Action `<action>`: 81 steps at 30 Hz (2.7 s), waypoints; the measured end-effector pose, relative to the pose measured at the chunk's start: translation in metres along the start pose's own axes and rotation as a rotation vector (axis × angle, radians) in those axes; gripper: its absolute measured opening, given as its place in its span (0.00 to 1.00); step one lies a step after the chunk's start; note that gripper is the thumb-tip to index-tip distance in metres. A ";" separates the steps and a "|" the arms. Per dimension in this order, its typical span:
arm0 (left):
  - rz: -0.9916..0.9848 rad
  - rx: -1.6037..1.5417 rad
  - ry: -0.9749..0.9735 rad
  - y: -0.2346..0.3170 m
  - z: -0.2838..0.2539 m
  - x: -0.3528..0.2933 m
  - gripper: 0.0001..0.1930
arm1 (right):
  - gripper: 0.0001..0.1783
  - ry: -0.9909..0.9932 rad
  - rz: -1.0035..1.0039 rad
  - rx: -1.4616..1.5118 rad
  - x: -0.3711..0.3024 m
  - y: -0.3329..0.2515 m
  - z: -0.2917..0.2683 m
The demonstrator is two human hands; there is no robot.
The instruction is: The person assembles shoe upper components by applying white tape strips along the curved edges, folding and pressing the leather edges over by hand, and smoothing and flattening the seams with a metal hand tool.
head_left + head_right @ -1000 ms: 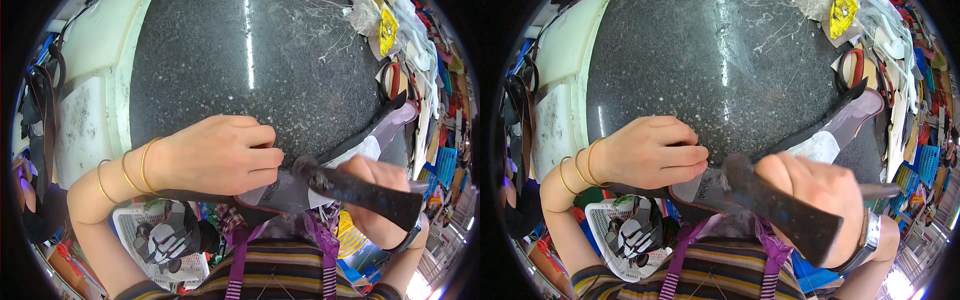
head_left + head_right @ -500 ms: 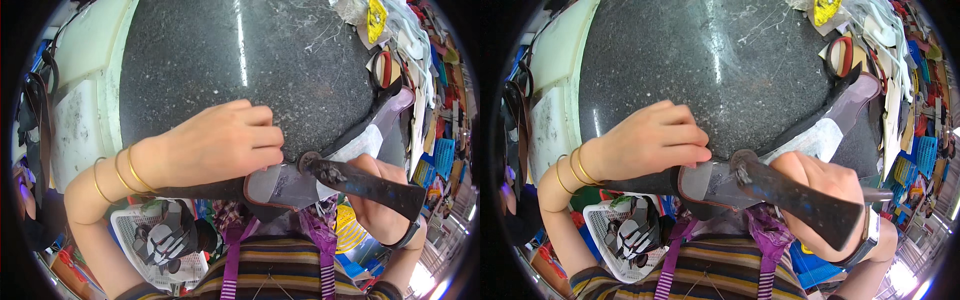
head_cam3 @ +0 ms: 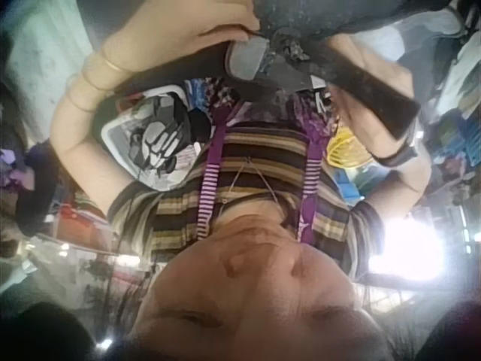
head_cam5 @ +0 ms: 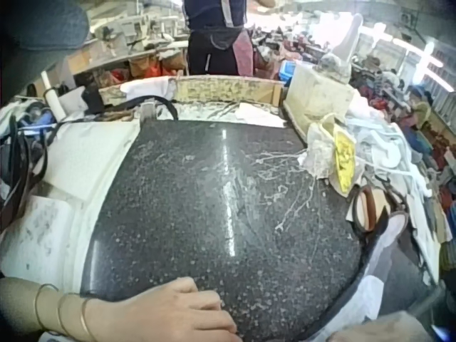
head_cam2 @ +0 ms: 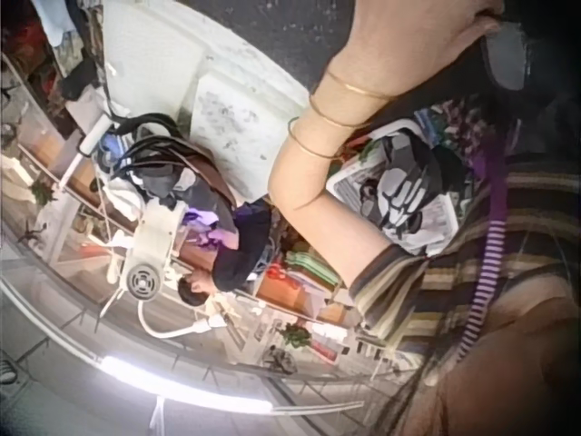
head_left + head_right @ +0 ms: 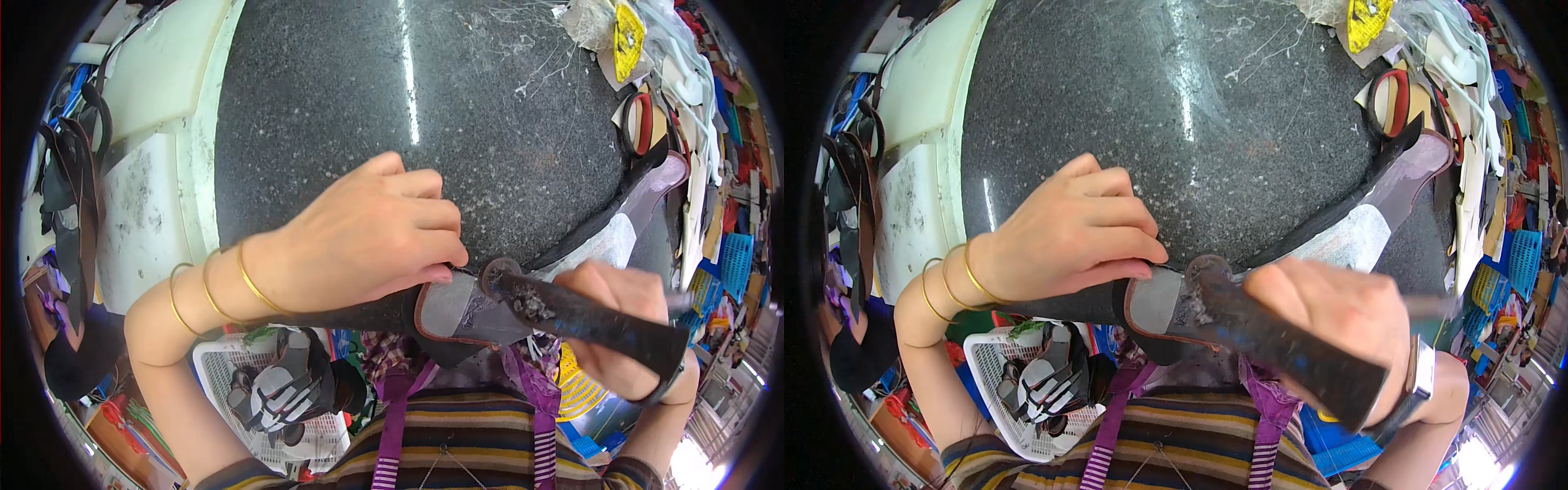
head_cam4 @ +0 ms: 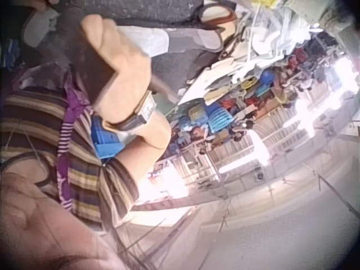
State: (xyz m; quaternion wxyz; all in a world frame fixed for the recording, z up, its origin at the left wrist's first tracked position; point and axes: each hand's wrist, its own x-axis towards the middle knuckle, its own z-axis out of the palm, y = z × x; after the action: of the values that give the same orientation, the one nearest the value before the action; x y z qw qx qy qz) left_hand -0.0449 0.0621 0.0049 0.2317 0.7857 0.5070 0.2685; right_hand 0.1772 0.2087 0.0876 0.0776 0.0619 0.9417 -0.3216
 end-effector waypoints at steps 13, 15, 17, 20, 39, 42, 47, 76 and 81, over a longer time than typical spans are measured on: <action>-0.401 -0.793 0.139 0.057 0.001 0.029 0.09 | 0.18 0.022 -0.075 0.072 -0.012 -0.015 0.004; -0.422 -0.789 0.053 0.063 -0.003 0.037 0.08 | 0.21 0.031 -0.053 0.123 -0.012 -0.018 0.019; -0.352 -0.690 0.086 0.055 -0.006 0.033 0.06 | 0.21 -0.009 -0.036 0.136 -0.026 -0.006 0.017; -0.326 -0.587 0.145 0.043 -0.003 0.008 0.06 | 0.18 -0.094 0.006 0.159 -0.037 0.005 0.009; -0.225 -0.053 0.060 0.043 0.005 -0.016 0.11 | 0.30 0.248 0.013 -0.239 -0.005 -0.004 -0.023; -0.193 0.079 0.121 0.033 0.017 -0.021 0.13 | 0.23 0.069 0.085 0.147 -0.014 -0.022 -0.022; -0.114 0.199 0.143 0.034 0.018 -0.019 0.14 | 0.21 -0.053 -0.196 -0.112 -0.012 -0.022 -0.007; 0.337 0.269 0.237 -0.002 0.023 -0.023 0.11 | 0.13 0.005 0.172 0.039 0.007 -0.028 0.012; 0.080 0.166 0.183 0.008 0.014 -0.026 0.14 | 0.12 -0.013 0.084 -0.013 0.009 -0.025 0.016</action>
State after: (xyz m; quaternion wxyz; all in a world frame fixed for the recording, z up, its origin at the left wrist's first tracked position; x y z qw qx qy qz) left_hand -0.0387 0.0341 -0.0054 0.1079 0.7939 0.5148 0.3052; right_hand 0.1662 0.1799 0.0887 0.0974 0.0988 0.9397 -0.3125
